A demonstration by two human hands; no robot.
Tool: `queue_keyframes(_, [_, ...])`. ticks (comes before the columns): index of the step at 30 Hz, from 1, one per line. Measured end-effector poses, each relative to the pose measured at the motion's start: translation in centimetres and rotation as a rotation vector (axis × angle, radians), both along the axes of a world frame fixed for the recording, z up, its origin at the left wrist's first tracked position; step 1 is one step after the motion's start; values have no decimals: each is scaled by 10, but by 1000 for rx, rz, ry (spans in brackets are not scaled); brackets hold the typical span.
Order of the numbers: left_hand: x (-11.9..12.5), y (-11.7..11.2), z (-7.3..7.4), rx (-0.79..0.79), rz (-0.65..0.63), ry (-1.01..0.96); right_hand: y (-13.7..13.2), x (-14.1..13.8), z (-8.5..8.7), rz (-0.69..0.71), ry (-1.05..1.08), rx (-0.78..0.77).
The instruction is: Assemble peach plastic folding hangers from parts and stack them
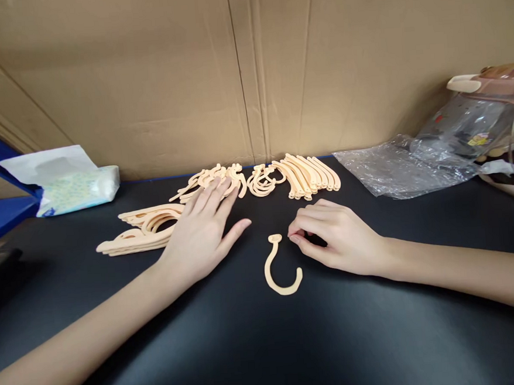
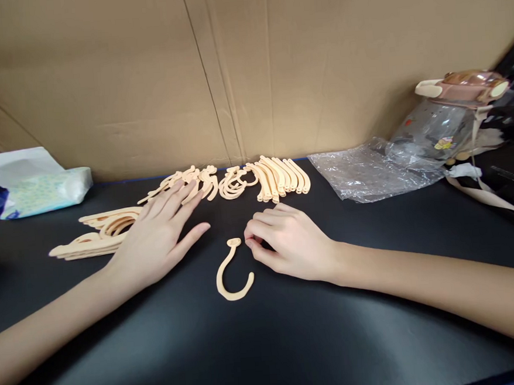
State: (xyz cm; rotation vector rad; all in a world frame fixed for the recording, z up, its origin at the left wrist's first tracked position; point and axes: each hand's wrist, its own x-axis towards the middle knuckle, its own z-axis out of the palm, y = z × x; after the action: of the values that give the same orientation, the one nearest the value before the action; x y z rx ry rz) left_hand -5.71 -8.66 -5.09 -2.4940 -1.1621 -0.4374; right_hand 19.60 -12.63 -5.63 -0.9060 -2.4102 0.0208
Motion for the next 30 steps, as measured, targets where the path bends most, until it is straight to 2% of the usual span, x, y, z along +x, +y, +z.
queue_keyframes(4, [-2, 9, -2, 9, 53, 51, 0, 0, 0, 1, -18, 4])
queue_keyframes(14, [3, 10, 2, -28, -34, 87, 0, -1, 0, 2, -31, 3])
queue_keyframes(20, [4, 8, 4, -38, -61, 133, -1, -1, 0, 1, -37, -5])
queue_keyframes(30, [4, 9, 3, -59, -68, 104, 0, -1, 1, 0, -44, 14])
